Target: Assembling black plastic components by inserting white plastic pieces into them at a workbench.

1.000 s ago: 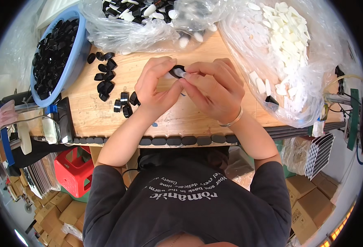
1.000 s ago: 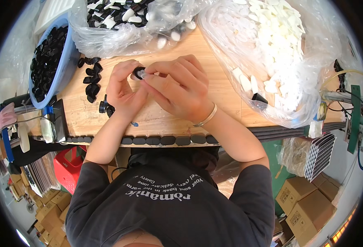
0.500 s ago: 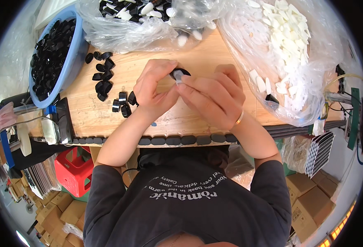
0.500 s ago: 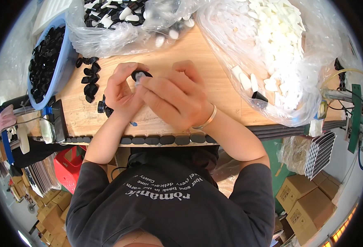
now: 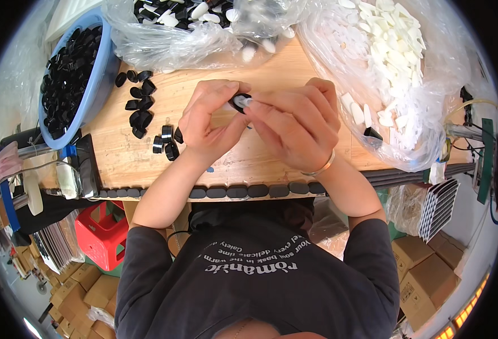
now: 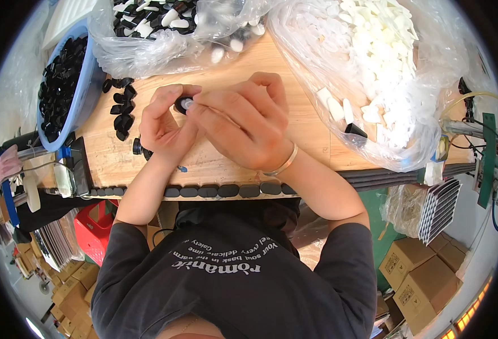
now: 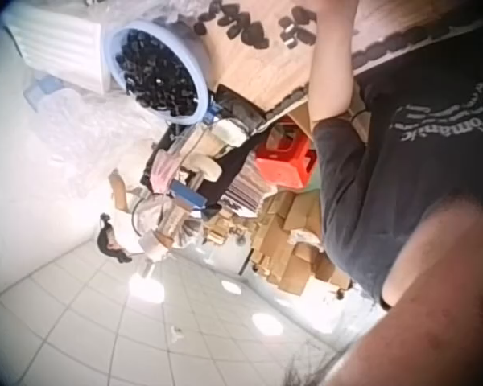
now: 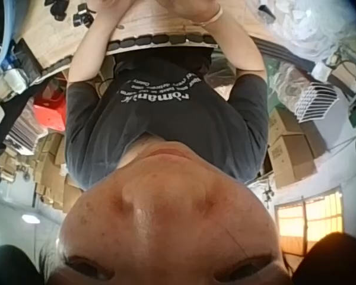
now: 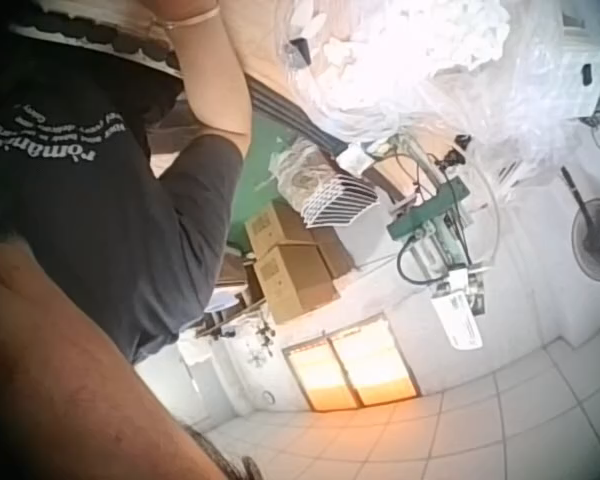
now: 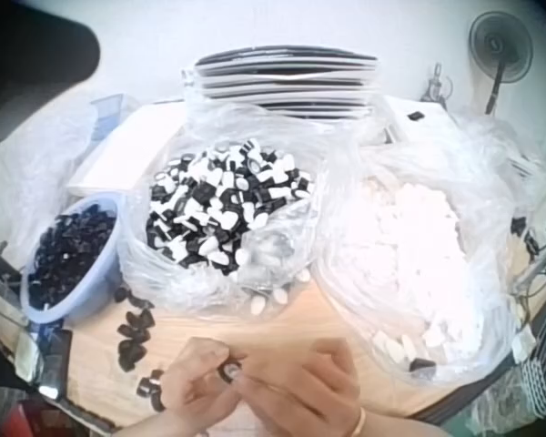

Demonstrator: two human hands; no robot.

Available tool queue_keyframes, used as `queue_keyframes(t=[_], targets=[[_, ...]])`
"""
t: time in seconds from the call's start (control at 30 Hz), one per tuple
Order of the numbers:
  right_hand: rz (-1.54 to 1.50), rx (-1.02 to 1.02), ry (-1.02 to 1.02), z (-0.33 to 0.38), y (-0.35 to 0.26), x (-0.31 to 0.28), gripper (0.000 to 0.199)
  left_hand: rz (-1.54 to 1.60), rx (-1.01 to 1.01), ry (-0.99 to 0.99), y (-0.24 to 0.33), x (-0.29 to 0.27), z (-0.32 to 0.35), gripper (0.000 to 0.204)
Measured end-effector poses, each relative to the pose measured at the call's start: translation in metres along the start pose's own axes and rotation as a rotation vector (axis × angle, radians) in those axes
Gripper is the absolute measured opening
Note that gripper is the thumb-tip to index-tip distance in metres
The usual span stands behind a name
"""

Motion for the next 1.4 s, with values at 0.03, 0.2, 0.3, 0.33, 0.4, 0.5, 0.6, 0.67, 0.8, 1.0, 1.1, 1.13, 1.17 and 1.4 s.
queue_keyframes(t=[0.03,0.2,0.3,0.33,0.4,0.5,0.6,0.67,0.8,1.0,1.1,1.13,1.17,1.4], targets=[[0.038,-0.009,0.002,-0.002,0.000,-0.002,0.024,-0.004,0.001,-0.012,0.001,0.000,0.000,0.051],[0.052,-0.025,0.020,-0.002,-0.001,-0.005,0.024,0.031,-0.015,-0.015,0.001,0.004,0.000,0.050],[0.022,-0.014,0.030,-0.005,0.002,-0.009,0.022,0.024,-0.045,-0.017,-0.002,0.003,0.001,0.049],[0.014,0.015,-0.001,-0.008,0.005,-0.011,0.021,0.009,-0.068,-0.018,-0.003,0.002,0.002,0.049],[0.003,0.041,-0.032,-0.009,0.009,-0.011,0.020,0.000,-0.142,-0.006,-0.006,0.003,0.001,0.049],[-0.049,0.368,0.028,0.005,0.040,-0.008,0.015,-0.068,-0.242,-0.001,-0.013,-0.001,-0.003,0.049],[-0.147,0.686,-0.473,0.036,0.066,0.010,0.013,-0.117,-0.281,-0.002,-0.017,-0.002,-0.005,0.046],[-0.126,0.731,-0.573,0.045,0.064,0.021,0.018,-0.154,-0.311,-0.043,-0.018,-0.001,-0.006,0.046],[-0.375,0.701,-0.232,0.020,0.050,0.020,0.024,-0.168,-0.343,-0.075,-0.018,-0.001,-0.005,0.045],[-0.669,0.949,-0.359,0.033,0.042,0.032,0.028,-0.020,-0.397,-0.187,-0.017,0.010,-0.002,0.036],[-0.651,1.008,-0.296,0.029,0.048,0.025,0.031,0.631,-0.892,-0.114,-0.032,0.002,0.003,0.025],[-0.661,1.009,-0.303,0.029,0.048,0.025,0.033,0.631,-0.893,-0.115,-0.033,0.000,0.003,0.025],[-0.671,1.010,-0.311,0.028,0.047,0.025,0.035,0.546,-0.955,-0.160,-0.035,-0.001,0.005,0.020],[-0.691,0.910,-0.309,0.031,0.046,0.028,0.037,0.444,-0.844,-0.100,-0.032,0.003,0.006,0.009]])
Point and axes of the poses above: each hand's wrist, its own z-axis away from the middle knuckle, its own x-axis out of the palm, y = z × x, the point moved 4 cm from there along -z, towards the middle knuckle, and after that the axes turned 6 degrees about -x, right-handed, at the moved point
